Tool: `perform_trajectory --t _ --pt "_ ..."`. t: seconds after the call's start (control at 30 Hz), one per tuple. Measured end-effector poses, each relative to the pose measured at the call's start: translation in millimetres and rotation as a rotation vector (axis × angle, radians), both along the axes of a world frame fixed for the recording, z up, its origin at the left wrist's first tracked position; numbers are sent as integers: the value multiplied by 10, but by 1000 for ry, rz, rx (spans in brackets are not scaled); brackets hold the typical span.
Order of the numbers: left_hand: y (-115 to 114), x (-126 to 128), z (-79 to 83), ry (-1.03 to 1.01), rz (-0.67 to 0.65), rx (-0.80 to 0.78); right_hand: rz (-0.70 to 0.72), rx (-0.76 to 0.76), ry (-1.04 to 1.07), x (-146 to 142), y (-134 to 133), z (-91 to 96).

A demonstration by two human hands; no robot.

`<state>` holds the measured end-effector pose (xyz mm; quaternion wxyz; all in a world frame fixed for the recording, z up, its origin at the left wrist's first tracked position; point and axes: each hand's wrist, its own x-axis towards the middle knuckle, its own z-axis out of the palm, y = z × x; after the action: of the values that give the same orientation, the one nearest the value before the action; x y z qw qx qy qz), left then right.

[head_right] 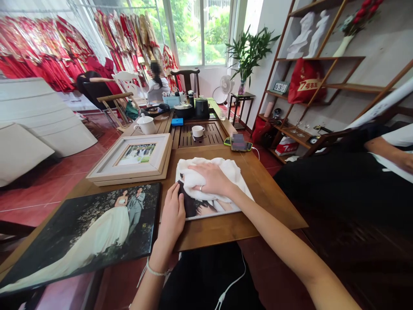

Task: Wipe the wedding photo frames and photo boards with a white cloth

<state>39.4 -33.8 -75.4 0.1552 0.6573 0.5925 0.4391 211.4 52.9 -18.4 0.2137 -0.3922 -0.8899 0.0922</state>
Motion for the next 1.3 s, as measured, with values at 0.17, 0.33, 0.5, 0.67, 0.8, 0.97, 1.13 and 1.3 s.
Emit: perform_trajectory --t 0.17,0.33,0.5,0.67,0.8,0.97,1.13,1.3 --pt "-3 -8 -6 -51 -38 34 87 -19 -26 49 -497 6" --pt "-4 -2 11 -36 -59 42 118 -51 -26 173 -778 32" --pt "-2 12 9 -31 -5 15 73 -82 -5 236 -656 33" --pt "-1 24 -7 -27 16 0 -42 -77 17 183 -251 13" --pt "-20 33 30 -70 20 -2 -56 -56 1 36 52 39" --pt "-56 42 109 -198 -9 -32 -22 -23 -71 -236 198 93" --pt "-69 54 138 -313 20 7 -53 -34 -101 -480 125 93" --pt "-78 56 154 -319 50 9 -16 -47 -108 -584 -139 97"
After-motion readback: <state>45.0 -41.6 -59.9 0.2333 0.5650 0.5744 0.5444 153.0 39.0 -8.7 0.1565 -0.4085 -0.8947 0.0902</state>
